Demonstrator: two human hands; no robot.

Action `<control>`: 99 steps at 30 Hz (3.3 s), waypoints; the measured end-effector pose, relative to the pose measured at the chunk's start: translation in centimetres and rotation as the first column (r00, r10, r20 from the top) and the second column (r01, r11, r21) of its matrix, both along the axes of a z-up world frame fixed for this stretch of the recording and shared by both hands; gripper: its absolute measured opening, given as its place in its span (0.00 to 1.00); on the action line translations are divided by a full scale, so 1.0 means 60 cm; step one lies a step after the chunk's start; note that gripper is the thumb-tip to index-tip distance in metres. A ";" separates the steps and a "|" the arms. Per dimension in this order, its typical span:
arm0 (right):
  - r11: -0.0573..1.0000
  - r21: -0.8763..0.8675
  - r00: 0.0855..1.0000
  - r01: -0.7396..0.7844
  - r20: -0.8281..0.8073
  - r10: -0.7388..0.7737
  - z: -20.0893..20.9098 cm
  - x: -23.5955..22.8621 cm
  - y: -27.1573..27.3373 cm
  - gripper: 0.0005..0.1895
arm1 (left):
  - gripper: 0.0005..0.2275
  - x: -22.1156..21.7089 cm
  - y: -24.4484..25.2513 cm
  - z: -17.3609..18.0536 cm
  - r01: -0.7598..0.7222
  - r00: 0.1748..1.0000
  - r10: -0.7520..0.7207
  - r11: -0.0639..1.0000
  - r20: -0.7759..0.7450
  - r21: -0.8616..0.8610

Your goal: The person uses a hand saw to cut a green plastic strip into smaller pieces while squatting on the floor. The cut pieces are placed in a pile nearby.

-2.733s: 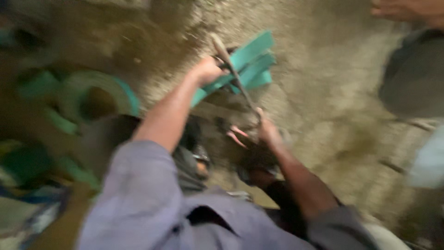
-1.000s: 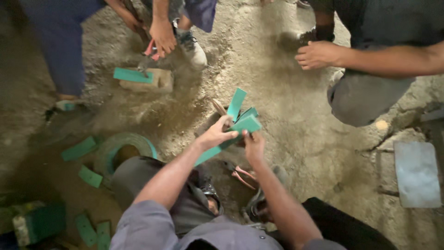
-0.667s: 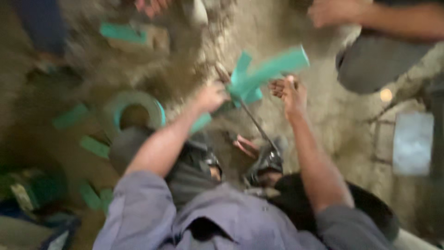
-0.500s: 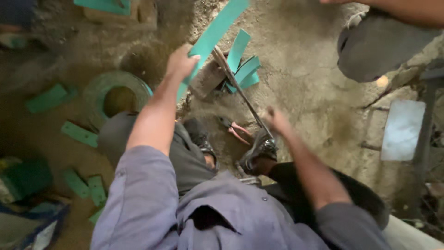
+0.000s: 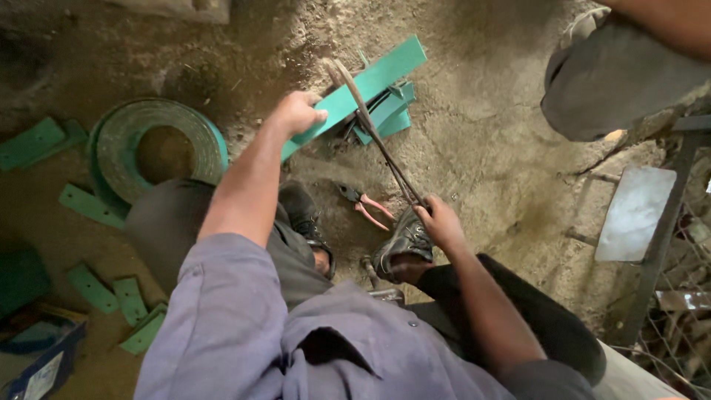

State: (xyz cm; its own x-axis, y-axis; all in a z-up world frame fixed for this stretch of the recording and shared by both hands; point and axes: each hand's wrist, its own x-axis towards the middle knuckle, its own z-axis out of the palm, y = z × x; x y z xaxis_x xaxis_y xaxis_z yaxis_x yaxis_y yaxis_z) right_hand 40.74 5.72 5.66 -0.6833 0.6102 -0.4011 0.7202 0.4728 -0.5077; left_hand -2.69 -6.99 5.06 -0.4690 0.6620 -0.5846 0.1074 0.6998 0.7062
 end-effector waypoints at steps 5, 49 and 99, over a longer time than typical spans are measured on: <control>0.998 -0.029 0.998 0.062 0.003 -0.062 -0.022 -0.005 0.000 0.18 | 0.17 0.013 -0.015 0.014 -0.035 0.999 0.034 0.999 0.035 0.021; 0.986 -0.160 0.998 -0.036 -0.064 0.026 -0.221 -0.056 0.052 0.26 | 0.10 0.005 0.090 -0.101 -0.025 0.997 0.033 0.992 -0.063 0.126; 0.989 0.046 0.968 -0.138 -0.205 0.145 -0.182 -0.036 0.037 0.32 | 0.18 0.062 0.070 -0.120 0.045 0.979 -0.062 0.995 -0.193 -0.094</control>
